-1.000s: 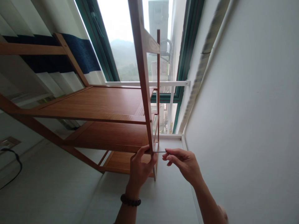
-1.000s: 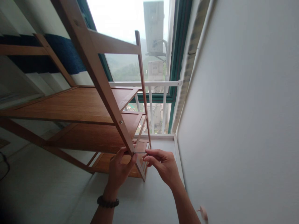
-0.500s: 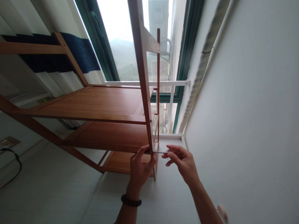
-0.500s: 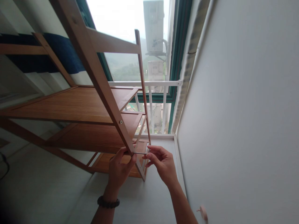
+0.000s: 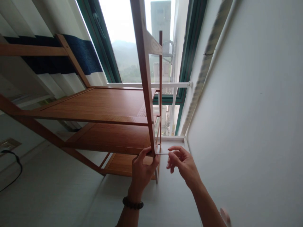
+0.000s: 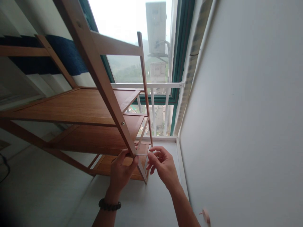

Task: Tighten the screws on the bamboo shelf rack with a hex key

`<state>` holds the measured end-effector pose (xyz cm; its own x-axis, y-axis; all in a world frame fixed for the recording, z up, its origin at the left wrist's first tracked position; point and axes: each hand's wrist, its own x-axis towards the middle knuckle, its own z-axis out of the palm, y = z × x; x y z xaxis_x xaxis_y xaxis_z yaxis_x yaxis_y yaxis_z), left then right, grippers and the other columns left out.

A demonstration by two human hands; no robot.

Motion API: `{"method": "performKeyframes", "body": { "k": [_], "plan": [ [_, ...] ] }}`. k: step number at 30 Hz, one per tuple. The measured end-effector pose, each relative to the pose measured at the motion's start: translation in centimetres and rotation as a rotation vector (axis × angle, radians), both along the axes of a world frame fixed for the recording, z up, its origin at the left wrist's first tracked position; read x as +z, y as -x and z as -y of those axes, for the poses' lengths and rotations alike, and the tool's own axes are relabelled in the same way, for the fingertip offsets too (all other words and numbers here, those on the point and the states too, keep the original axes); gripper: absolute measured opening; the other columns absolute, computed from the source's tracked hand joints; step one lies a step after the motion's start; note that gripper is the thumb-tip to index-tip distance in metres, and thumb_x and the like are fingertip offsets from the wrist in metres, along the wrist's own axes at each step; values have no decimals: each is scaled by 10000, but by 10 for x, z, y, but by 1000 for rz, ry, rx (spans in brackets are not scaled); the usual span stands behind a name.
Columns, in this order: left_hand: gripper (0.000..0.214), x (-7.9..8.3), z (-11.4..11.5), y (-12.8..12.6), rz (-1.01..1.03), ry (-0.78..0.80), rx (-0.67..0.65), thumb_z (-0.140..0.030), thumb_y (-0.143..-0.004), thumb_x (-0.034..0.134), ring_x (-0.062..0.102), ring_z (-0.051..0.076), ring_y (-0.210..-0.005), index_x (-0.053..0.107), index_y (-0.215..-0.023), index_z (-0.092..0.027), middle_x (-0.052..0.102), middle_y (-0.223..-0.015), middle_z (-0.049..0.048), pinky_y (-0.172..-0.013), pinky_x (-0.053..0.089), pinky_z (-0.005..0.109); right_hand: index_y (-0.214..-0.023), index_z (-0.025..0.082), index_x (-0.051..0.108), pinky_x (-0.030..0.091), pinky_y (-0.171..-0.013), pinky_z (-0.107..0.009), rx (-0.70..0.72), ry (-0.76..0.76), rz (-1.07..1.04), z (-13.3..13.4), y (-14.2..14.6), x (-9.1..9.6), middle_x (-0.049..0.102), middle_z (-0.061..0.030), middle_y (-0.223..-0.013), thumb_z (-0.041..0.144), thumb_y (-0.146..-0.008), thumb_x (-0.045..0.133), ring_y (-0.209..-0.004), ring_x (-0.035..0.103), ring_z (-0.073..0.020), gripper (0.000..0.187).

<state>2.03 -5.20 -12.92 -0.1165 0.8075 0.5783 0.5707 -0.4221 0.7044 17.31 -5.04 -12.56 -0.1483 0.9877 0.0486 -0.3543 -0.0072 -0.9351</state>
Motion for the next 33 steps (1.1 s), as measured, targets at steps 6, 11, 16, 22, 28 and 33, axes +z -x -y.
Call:
{"method": "performKeyframes", "body": {
  "k": [6,11,16,22,28,33],
  "plan": [
    [174,-1,0,-1,22,7,-10,-221,-720,602,642,130,-706,587,-887,-176,698,-831,14,-709,497,229,-934,173,657,543,-629,-308,132,-124,77,-2,-18,-3,704,-60,-834,235,-666,718,-725,645,-167,281],
    [186,-1,-1,1,10,12,-4,-227,-712,606,644,134,-696,593,-891,-179,698,-809,8,-697,499,233,-689,128,613,443,-408,-210,-14,-37,101,-1,-1,2,600,-1,-462,374,-795,578,-390,541,-93,270],
    [187,-1,-1,3,-7,22,-22,-235,-719,604,638,129,-664,594,-897,-179,691,-764,3,-678,502,233,-772,154,557,342,-304,-158,22,90,-120,-2,9,-2,493,73,-450,409,-786,579,-317,460,-57,256],
    [194,0,-1,3,0,33,-30,-240,-728,597,643,132,-689,586,-913,-184,692,-796,8,-697,506,241,-987,184,610,531,-487,-267,-21,-106,14,-3,-4,-3,655,-16,-702,303,-709,680,-715,653,-187,310],
    [194,3,-1,0,-11,0,8,-229,-709,609,643,121,-662,599,-898,-181,693,-753,-6,-681,505,221,-595,138,574,388,-351,-185,12,21,136,2,1,-1,544,19,-379,437,-788,556,-329,510,-88,357],
    [179,4,-1,0,-24,-5,12,-228,-708,606,646,124,-668,599,-879,-174,701,-769,5,-680,507,223,-504,144,503,288,-292,-160,146,135,21,2,6,-1,417,56,-302,482,-801,507,-266,438,-67,450]
  ]
}}
